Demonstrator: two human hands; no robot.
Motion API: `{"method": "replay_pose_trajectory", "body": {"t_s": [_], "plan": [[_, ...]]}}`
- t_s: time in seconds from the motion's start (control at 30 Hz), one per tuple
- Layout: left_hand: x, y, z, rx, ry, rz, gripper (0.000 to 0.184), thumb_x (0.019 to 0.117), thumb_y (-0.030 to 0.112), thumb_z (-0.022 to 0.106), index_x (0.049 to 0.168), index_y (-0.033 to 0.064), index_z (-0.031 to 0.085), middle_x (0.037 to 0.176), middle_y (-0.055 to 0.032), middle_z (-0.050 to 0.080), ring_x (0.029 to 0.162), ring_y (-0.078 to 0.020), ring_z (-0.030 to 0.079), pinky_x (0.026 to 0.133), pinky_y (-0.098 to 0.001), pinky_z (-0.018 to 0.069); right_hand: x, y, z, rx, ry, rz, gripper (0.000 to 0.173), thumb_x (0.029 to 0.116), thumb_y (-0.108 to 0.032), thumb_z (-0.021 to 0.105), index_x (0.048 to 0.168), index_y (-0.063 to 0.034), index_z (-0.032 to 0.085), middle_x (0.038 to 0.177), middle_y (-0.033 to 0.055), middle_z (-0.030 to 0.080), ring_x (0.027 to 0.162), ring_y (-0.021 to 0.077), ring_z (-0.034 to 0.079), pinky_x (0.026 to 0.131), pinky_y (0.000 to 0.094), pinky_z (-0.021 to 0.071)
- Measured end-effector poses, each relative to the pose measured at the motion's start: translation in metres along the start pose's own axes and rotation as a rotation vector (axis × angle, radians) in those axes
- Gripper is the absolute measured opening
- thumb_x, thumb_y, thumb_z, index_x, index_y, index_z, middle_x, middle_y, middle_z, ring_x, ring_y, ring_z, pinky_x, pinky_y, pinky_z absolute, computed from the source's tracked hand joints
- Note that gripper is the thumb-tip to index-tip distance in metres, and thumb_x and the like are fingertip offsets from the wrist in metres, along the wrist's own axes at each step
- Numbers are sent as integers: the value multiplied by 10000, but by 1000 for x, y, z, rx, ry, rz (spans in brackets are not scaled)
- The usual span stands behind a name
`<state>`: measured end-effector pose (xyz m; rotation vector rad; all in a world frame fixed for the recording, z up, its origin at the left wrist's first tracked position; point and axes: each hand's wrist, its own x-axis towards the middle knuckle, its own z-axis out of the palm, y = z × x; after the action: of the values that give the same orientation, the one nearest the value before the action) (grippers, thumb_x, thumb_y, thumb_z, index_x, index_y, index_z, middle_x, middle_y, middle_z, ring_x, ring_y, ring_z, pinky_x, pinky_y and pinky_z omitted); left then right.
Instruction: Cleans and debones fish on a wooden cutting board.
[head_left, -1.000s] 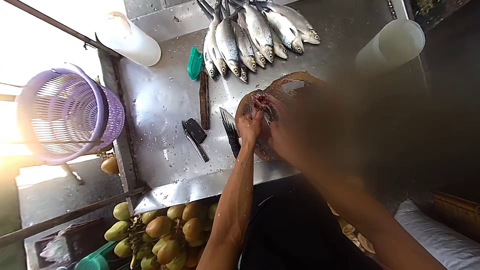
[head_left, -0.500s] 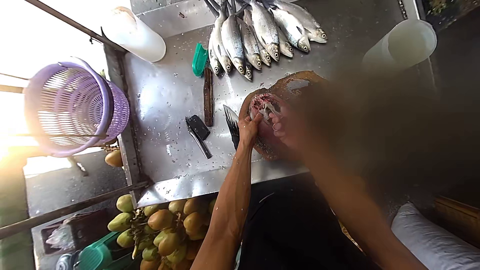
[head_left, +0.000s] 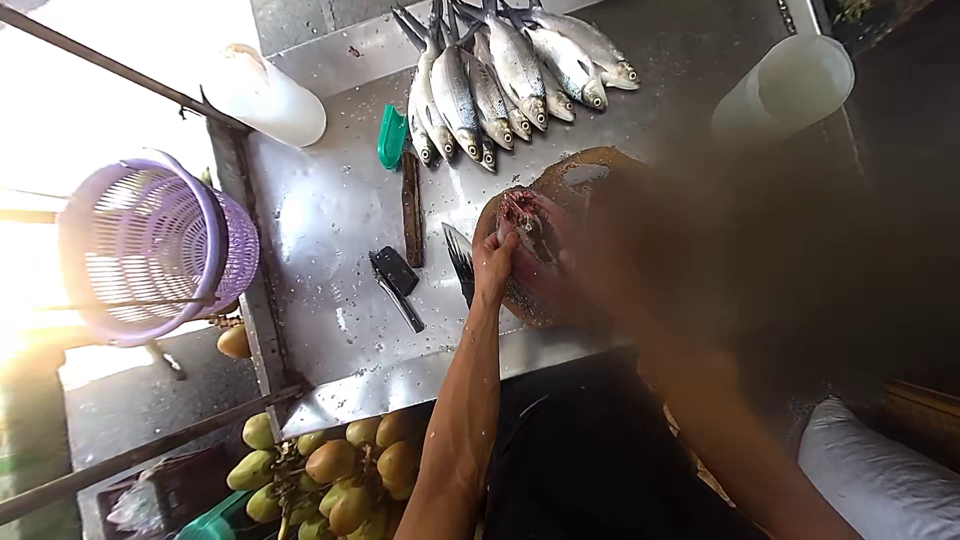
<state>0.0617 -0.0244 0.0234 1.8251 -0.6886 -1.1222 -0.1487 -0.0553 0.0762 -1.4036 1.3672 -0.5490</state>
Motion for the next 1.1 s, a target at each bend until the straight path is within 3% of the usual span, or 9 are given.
{"method": "replay_pose_trajectory", "body": {"t_s": [0.1, 0.17, 0.43, 0.53, 0.6, 0.8, 0.9, 1.0, 1.1], "plan": [[-7, 6, 0, 100, 13, 83, 301, 998, 344, 642, 882, 69, 679, 739, -63, 640, 644, -151, 606, 638, -393, 527, -4, 8, 30, -561, -50, -245, 554, 802, -335, 801, 1264, -66, 651, 1020, 163, 713, 930, 340, 701, 780, 560, 568], [-7, 10, 0, 147, 23, 113, 310, 993, 306, 654, 813, 53, 659, 681, -56, 607, 607, -149, 578, 613, -385, 499, -5, 7, 38, -768, -112, -277, 461, 827, -323, 768, 1203, -70, 683, 1074, 192, 701, 1016, 390, 669, 848, 576, 513], [-18, 14, 6, 386, 54, 103, 390, 976, 398, 663, 717, 113, 602, 578, -49, 535, 498, -194, 504, 510, -427, 413, 12, -30, 36, -974, -272, -261, 437, 878, -258, 740, 1235, -22, 651, 1136, 228, 672, 1031, 425, 636, 861, 601, 463], [-15, 7, 0, 326, 22, 144, 361, 981, 365, 669, 729, 112, 617, 578, -37, 541, 486, -166, 496, 498, -385, 410, 25, -40, 23, -646, -433, -169, 305, 933, -270, 724, 1142, -51, 684, 900, 149, 703, 803, 324, 686, 710, 535, 559], [-11, 0, -6, 225, -13, 158, 297, 987, 303, 673, 775, 98, 639, 603, -25, 560, 500, -132, 503, 505, -341, 428, 26, -36, 8, -67, -521, 7, 263, 997, -284, 673, 1134, -60, 692, 765, 60, 669, 573, 144, 586, 517, 302, 503], [-5, 3, -2, 204, 7, 105, 244, 985, 264, 666, 839, 69, 687, 677, -50, 628, 587, -139, 589, 586, -370, 492, 11, -37, -4, 994, -438, 264, 324, 1069, -317, 489, 1193, -57, 638, 811, 12, 635, 589, 60, 576, 535, 198, 517], [2, -2, -2, 220, 38, 22, 272, 990, 284, 652, 836, 60, 662, 687, -66, 603, 603, -168, 571, 594, -402, 469, 6, -48, -27, 992, -276, -65, 360, 1068, -308, 483, 1307, -66, 602, 873, 0, 658, 662, 46, 611, 620, 185, 546], [17, -10, -5, 138, 27, -54, 256, 992, 258, 656, 906, 17, 679, 775, -97, 660, 701, -187, 638, 692, -422, 537, 32, -19, -32, 617, 264, -370, 458, 982, -124, 617, 1377, 65, 482, 1019, 97, 703, 856, 154, 693, 783, 311, 603], [22, -7, -1, -29, 48, -164, 324, 1016, 289, 616, 1060, -30, 654, 984, -167, 685, 902, -241, 670, 849, -468, 552, 39, 14, -25, 748, 376, 185, 344, 1066, -355, 537, 1280, -90, 486, 958, 36, 688, 751, 103, 665, 649, 256, 548]]}}
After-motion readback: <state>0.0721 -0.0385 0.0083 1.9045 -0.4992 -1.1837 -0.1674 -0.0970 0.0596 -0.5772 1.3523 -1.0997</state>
